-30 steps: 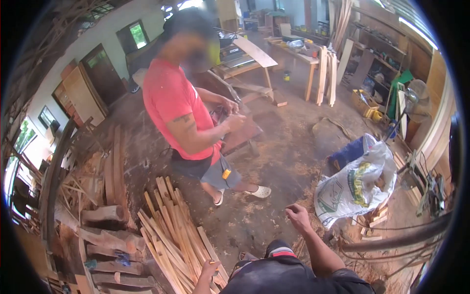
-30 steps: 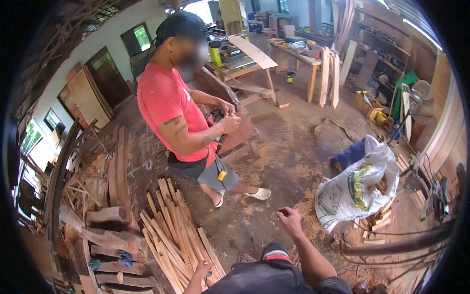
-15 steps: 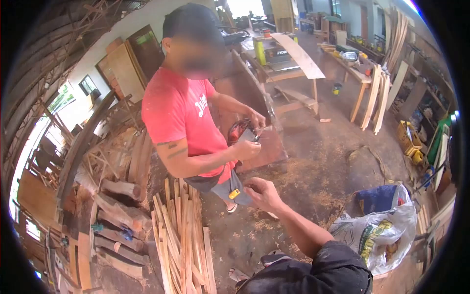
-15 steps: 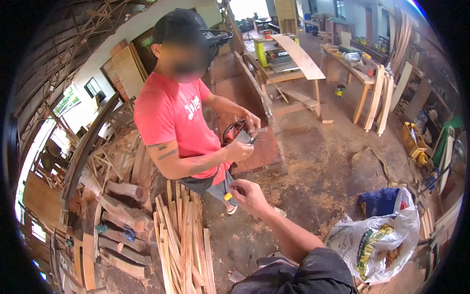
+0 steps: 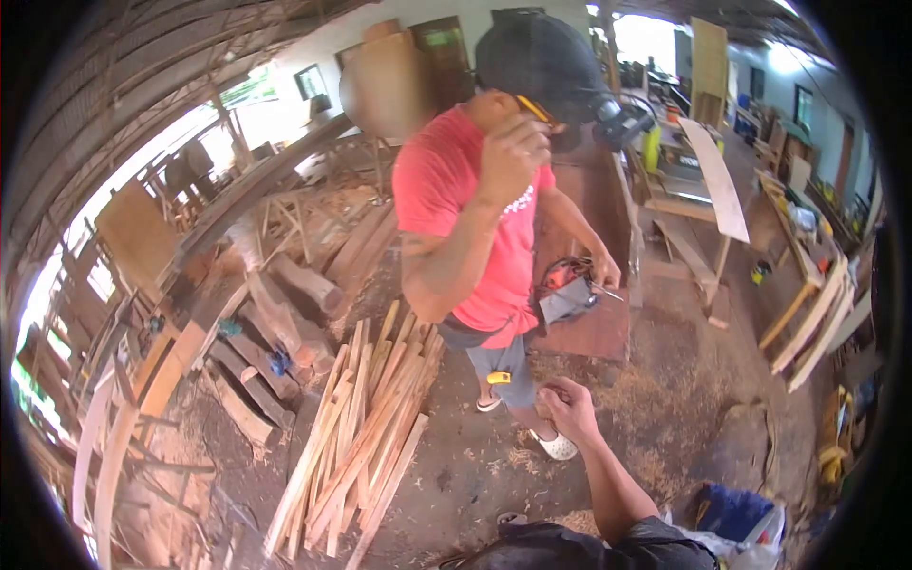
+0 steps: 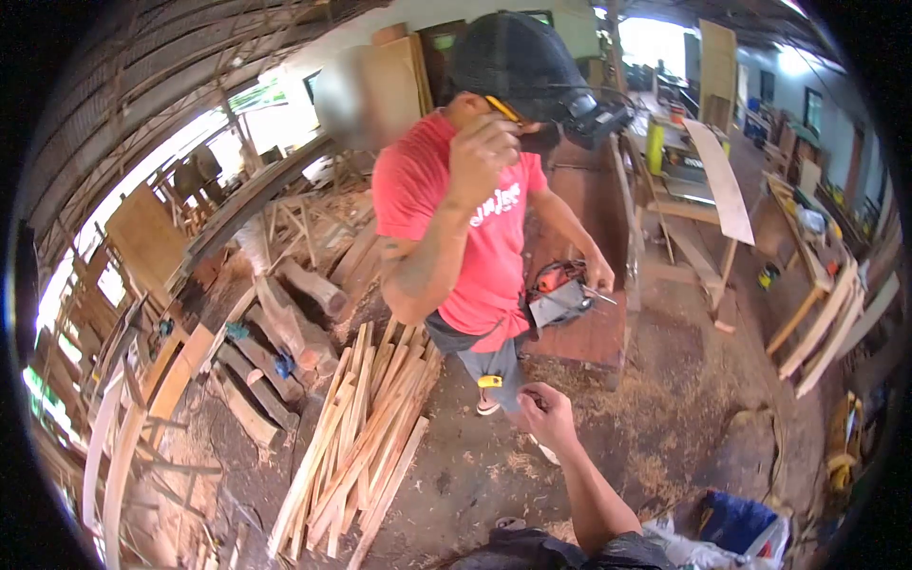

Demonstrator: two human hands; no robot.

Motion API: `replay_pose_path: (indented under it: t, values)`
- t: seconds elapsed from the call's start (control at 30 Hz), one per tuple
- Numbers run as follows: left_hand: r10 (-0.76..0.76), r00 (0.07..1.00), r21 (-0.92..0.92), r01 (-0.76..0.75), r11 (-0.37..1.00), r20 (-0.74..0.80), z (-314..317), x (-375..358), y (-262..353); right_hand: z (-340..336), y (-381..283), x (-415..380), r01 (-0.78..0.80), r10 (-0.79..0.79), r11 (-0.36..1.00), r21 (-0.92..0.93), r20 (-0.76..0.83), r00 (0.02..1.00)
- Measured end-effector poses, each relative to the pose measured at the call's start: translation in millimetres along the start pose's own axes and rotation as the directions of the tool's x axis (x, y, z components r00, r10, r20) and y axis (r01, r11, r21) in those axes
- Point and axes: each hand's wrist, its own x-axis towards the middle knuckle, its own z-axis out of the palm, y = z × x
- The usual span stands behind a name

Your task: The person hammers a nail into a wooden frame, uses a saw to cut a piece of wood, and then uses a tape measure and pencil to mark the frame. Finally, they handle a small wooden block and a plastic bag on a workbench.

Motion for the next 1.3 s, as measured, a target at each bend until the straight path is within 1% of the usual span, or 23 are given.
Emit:
replay_pose_path:
  t: [0.1,0.2,0.27,0.33,0.37,0.4,0.43,0.47,0.53,0.63,0.67,0.7,0.77,0.8,0.83,0.9,0.97,1.03,1.13,1.17,1.2,1.27,1.3]
  values:
    - [-0.03,1.0,-0.016,0.03,0.999,-0.001,19.3,-5.4,-32.7,4.5,-43.9,5.0,0.07,-0.07,0.998,0.008,0.013,0.997]
    - [-0.045,0.999,-0.036,0.045,0.998,-0.004,42.5,-14.6,-69.9,9.1,-92.3,16.9,0.241,-0.238,0.969,0.061,-0.058,0.97]
    - [-0.052,0.999,-0.042,0.052,0.998,-0.012,59.2,-20.0,-99.7,5.5,-126.2,27.4,0.411,-0.425,0.904,-0.118,-0.147,0.893]
    - [-0.061,0.998,-0.043,0.06,0.997,-0.031,75.7,-22.9,-133.8,4.4,-159.2,36.4,0.577,-0.634,0.77,-0.272,-0.225,0.74]
    - [-0.068,0.997,-0.013,0.067,0.998,-0.042,86.7,-18.7,-155.7,6.4,-178.2,35.0,0.479,-0.524,0.849,-0.225,-0.233,0.82]
    - [-0.087,0.995,0.002,0.088,0.996,-0.046,95.7,-19.4,-169.9,-2.0,-156.0,57.9,0.545,-0.547,0.833,-0.096,-0.298,0.782]
    - [-0.115,0.992,-0.012,0.114,0.993,-0.056,103.3,-18.6,-183.3,-0.5,-159.2,62.3,0.536,-0.532,0.84,-0.083,-0.323,0.783]
    - [-0.222,0.975,-0.155,0.222,0.963,0.016,105.2,-22.1,-192.2,-2.5,-169.1,65.7,0.529,-0.519,0.845,-0.078,-0.36,0.776]
    - [-0.234,0.966,-0.115,0.221,0.968,-0.109,104.5,-46.5,-194.7,-8.8,-164.8,83.2,0.519,-0.49,0.854,-0.04,-0.399,0.775]
    - [-0.227,0.974,-0.338,0.208,0.918,-0.017,96.9,-94.1,-175.8,7.1,-155.1,77.0,0.378,-0.3,0.921,0.098,-0.444,0.845]
    - [-0.068,0.991,-0.363,0.021,0.931,-0.117,84.0,-134.7,-152.6,9.6,-144.7,71.1,0.367,-0.322,0.93,0.031,-0.415,0.851]
    - [0.094,0.971,-0.365,-0.171,0.915,-0.22,71.3,-180.2,-125.6,10.2,-131.4,64.3,0.359,-0.346,0.932,-0.04,-0.387,0.855]
    - [0.287,0.892,-0.31,-0.399,0.863,-0.35,75.9,-200.9,-123.9,14.3,-114.0,57.9,0.36,-0.381,0.924,-0.129,-0.385,0.84]
    - [0.219,0.927,-0.33,-0.318,0.889,-0.305,85.4,-191.3,-137.6,16.1,-107.3,52.7,0.36,-0.388,0.921,-0.147,-0.415,0.823]
    - [0.082,0.972,-0.34,-0.155,0.927,-0.221,96.8,-168.6,-154.1,16.3,-102.0,47.1,0.358,-0.393,0.919,-0.166,-0.446,0.804]
    - [-0.144,0.986,-0.287,0.114,0.951,-0.084,115.2,-123.0,-184.7,6.3,-101.9,32.5,0.355,-0.391,0.918,-0.177,-0.56,0.731]
    - [-0.238,0.971,-0.236,0.225,0.945,-0.029,118.7,-105.8,-194.7,3.6,-117.7,16.1,0.403,-0.434,0.893,-0.201,-0.618,0.655]
    - [-0.225,0.974,-0.217,0.212,0.953,-0.037,117.3,-94.8,-195.5,5.3,-133.9,-4.0,0.496,-0.526,0.835,-0.24,-0.617,0.586]
    - [-0.024,0.984,-0.217,-0.015,0.976,-0.177,101.7,-96.5,-164.0,-0.2,-91.7,-14.5,0.476,-0.535,0.842,-0.255,-0.51,0.673]
    - [-0.054,0.988,-0.304,0.008,0.953,-0.143,98.0,-88.7,-149.9,11.8,-77.0,-26.5,0.411,-0.428,0.903,-0.125,-0.337,0.838]
    - [-0.079,0.992,-0.381,0.035,0.924,-0.1,94.6,-78.7,-136.3,32.9,-62.6,-48.3,0.305,-0.304,0.952,-0.017,-0.139,0.942]
    - [0.064,0.998,-0.484,-0.069,0.872,-0.026,79.6,-75.8,-95.2,74.3,-47.0,-88.0,0.096,-0.061,0.972,-0.216,0.163,0.985]
    - [0.074,0.997,-0.543,-0.066,0.837,-0.006,71.3,-80.3,-66.7,90.9,-29.3,-105.9,0.101,-0.076,0.994,-0.046,0.384,0.92]
